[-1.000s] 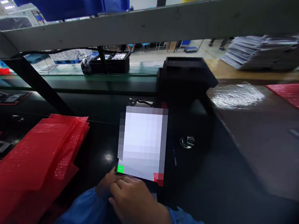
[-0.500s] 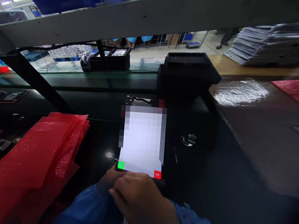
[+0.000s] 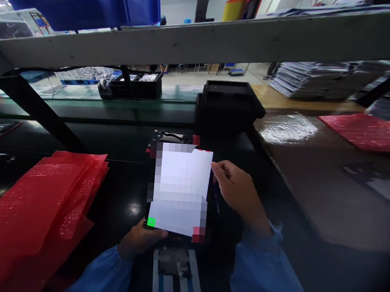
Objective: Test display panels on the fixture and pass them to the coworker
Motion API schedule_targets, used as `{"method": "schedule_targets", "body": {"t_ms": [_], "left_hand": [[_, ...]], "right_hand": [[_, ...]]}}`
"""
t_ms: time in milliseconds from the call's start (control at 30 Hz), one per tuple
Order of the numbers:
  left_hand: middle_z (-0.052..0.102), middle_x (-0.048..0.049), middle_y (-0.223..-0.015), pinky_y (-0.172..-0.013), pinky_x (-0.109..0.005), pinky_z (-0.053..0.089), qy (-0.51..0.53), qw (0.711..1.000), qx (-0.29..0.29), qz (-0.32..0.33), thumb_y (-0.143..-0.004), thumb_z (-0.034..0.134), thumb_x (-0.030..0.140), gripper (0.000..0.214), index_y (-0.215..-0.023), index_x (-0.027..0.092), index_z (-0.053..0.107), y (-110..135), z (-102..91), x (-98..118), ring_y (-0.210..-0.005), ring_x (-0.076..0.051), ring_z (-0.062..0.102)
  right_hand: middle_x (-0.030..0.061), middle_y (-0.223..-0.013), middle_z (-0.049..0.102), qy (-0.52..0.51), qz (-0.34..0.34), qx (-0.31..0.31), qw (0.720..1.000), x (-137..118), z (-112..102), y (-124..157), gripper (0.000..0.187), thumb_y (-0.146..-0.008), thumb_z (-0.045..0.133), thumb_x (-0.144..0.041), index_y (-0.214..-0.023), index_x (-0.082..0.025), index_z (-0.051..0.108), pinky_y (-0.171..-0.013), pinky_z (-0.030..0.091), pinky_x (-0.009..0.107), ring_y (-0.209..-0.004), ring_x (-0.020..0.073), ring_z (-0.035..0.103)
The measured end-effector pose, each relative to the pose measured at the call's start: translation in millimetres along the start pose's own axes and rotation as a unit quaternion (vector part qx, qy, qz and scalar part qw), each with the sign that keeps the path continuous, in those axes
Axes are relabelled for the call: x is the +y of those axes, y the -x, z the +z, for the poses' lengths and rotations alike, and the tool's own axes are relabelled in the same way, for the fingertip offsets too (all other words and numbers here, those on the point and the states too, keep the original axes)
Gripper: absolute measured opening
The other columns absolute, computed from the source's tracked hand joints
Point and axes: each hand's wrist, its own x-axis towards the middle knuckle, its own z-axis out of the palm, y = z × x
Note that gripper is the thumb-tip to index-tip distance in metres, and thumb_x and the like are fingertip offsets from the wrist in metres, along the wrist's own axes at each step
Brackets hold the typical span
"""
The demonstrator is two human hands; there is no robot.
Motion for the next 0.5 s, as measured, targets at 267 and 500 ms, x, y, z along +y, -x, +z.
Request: {"method": "schedule_targets", "body": {"t_ms": [267,500], "left_hand": [[0.079,-0.0162,-0.097,-0.105,-0.056,0.048,0.047,0.999,-0.025,0.011,-0.060,0.092,0.048,0.062,-0.107,0.011,0.076,-4,-0.6,-10,-0.094,-0.036,0.075],[0.079,-0.0170,-0.100,-0.108,-0.054,0.046,-0.061,0.998,-0.022,0.008,-0.065,0.087,0.056,0.059,-0.103,0.011,0.078,4,-1.0,7,-0.108,-0.038,0.070]], "right_hand": [[0.0006,-0.058,0.059,-0.032,-0.012,0.023,0.999,-5,-1,3,0.052,-0.089,0.046,-0.070,-0.070,-0.023,0.056,-0.053,0.037,0.029,-0.052,0.0164,0.052],[0.0021,-0.061,0.061,-0.019,-0.004,0.043,0.999,-5,3,3,0.051,-0.083,0.051,-0.072,-0.071,-0.023,0.056,-0.055,0.038,0.030,-0.055,0.0179,0.055]]}}
